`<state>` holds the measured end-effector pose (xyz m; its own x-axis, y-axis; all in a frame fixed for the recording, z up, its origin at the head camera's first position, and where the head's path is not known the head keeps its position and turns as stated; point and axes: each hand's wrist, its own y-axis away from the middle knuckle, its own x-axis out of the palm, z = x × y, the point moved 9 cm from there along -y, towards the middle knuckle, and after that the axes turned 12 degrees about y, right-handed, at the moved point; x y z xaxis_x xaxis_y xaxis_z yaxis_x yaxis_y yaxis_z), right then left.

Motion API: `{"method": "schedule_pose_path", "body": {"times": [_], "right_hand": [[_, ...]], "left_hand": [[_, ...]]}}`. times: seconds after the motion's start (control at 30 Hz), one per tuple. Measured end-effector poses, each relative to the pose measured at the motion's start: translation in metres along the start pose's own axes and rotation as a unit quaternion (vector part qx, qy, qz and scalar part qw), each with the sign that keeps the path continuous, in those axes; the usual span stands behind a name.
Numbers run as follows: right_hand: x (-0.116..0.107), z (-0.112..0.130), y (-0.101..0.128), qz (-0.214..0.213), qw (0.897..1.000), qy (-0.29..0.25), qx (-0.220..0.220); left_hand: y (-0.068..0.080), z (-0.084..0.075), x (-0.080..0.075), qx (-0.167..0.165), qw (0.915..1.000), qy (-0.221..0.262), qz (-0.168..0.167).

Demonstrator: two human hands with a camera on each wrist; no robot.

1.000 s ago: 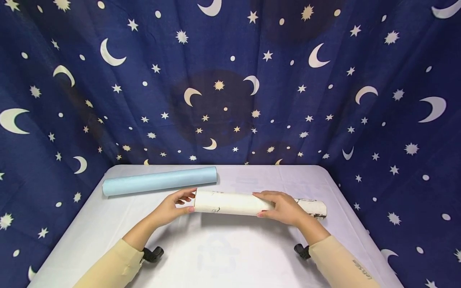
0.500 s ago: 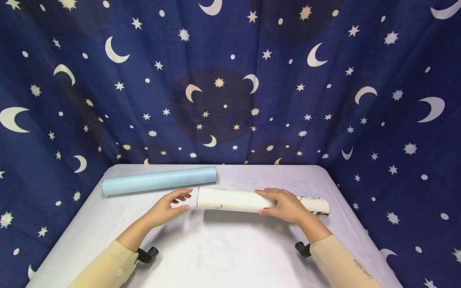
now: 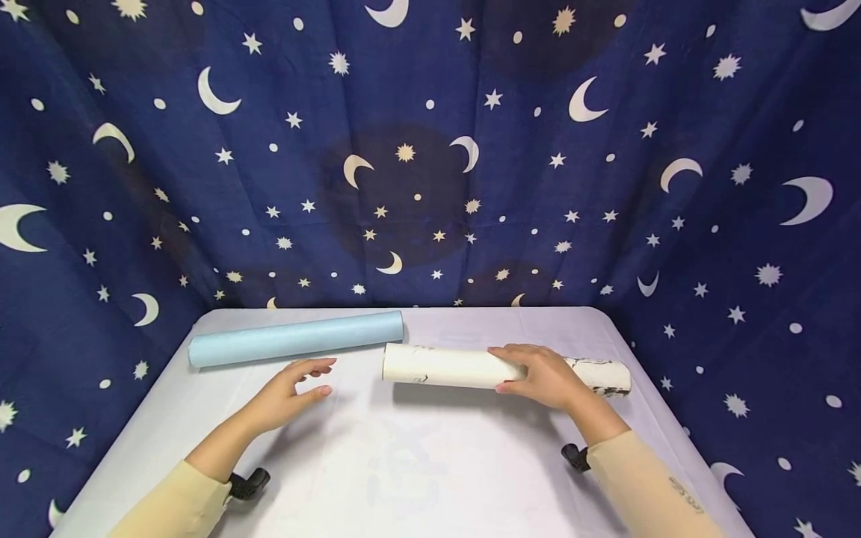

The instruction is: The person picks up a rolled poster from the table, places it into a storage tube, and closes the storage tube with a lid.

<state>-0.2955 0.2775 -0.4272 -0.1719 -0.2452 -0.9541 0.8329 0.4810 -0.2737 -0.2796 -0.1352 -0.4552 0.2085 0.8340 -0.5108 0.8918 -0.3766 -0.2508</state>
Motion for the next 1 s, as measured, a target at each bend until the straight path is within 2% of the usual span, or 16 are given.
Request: {"method": "schedule_pose_path", "body": {"times": [0.3,0.57,1.0], "right_hand": [[-0.004,-0.016,-0.008,0.009,1.0,0.006,0.028],[-0.001,-0.029,-0.014,0.023,0.999,0.019,0.046],[0.005,-0.052,-0.031,0.023,0.998,0.021,0.063]], "left_hand": [[0.005,0.009,-0.025,0.003,0.9978,-0.062,-0.02],[0.008,0.021,-0.04,0.009,0.9921,-0.12,-0.037],[0.021,0.03,-0.059,-0.018,0.9854,-0.16,-0.056]]}}
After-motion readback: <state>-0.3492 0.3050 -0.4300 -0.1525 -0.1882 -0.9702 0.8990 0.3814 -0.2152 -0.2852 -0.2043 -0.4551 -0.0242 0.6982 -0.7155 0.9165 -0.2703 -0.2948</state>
